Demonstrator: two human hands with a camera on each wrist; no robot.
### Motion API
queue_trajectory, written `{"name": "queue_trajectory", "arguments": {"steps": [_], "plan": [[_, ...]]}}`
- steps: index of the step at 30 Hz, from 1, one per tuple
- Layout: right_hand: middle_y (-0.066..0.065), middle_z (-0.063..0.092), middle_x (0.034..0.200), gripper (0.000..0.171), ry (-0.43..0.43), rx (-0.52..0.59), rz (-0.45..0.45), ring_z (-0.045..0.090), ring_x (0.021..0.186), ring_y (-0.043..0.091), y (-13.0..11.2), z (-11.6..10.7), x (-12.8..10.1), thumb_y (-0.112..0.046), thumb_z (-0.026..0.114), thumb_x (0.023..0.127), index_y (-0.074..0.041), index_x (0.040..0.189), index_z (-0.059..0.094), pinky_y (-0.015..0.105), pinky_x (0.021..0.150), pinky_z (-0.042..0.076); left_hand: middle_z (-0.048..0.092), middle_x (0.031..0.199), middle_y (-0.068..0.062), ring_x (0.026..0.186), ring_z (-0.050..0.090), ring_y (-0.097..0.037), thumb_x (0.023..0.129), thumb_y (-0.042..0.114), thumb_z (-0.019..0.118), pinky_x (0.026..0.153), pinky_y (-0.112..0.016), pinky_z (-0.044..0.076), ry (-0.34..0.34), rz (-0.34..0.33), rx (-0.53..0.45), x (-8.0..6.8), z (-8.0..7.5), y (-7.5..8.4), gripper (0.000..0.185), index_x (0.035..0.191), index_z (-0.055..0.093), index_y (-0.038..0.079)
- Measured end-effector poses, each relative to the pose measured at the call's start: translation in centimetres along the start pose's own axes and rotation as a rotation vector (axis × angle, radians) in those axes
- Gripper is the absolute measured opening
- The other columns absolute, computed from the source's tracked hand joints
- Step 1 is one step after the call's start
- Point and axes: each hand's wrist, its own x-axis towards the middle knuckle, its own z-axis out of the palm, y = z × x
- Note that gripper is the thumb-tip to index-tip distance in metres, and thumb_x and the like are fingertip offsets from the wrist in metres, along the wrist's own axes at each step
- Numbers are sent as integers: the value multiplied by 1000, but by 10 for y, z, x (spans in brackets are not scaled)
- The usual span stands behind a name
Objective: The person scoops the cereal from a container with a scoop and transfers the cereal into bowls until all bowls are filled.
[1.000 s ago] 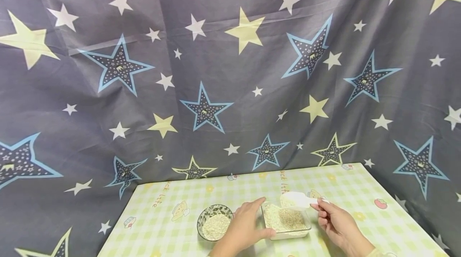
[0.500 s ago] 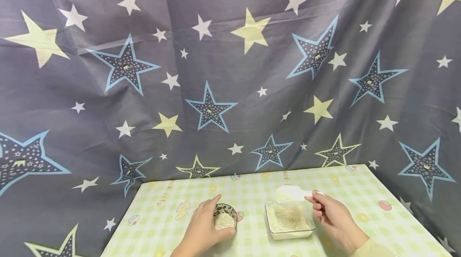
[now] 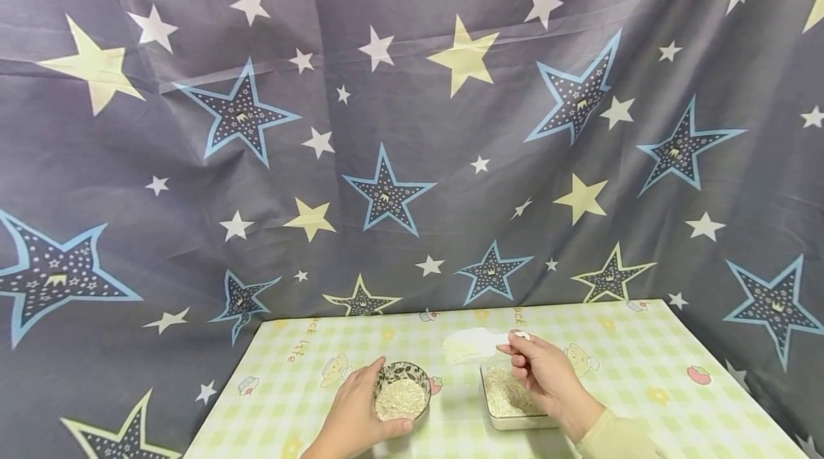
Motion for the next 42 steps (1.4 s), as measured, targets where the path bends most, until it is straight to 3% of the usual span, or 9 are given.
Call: {"name": "queue_trajectory", "arguments": {"steps": [8, 19, 27, 42], "plan": [[-2, 76, 80, 3, 21, -25, -32, 46, 57, -5, 13, 35, 4, -7, 61, 107, -6, 110, 60, 8, 49, 38, 54, 157, -22, 144, 51, -47, 68, 74, 90, 116, -74, 41, 5, 2, -7, 2, 4, -9, 128, 162, 40, 3], [0, 78, 78, 27, 19, -175, -107, 47, 58, 1, 30, 63, 5, -8, 69, 103, 2, 126, 62, 14, 50, 39, 55, 158, -17, 142, 53, -43, 70, 70, 91, 116, -69, 45, -8, -6, -41, 5, 6, -8, 127, 163, 38, 2], [2, 79, 76, 28, 35, -258, -173, 47, 57, 5, 39, 75, 2, -6, 73, 98, 0, 125, 66, 18, 52, 39, 59, 154, -16, 136, 58, -38, 68, 66, 94, 112, -66, 49, 4, -26, -57, 2, 6, -4, 125, 162, 40, 4], [14, 82, 87, 31, -31, -412, -324, 35, 48, 3, 43, 90, -8, -9, 77, 96, -2, 126, 69, 17, 46, 29, 59, 152, -17, 134, 59, -42, 70, 65, 93, 109, -70, 49, -18, -65, -93, -1, 5, -6, 121, 162, 41, 5]]}}
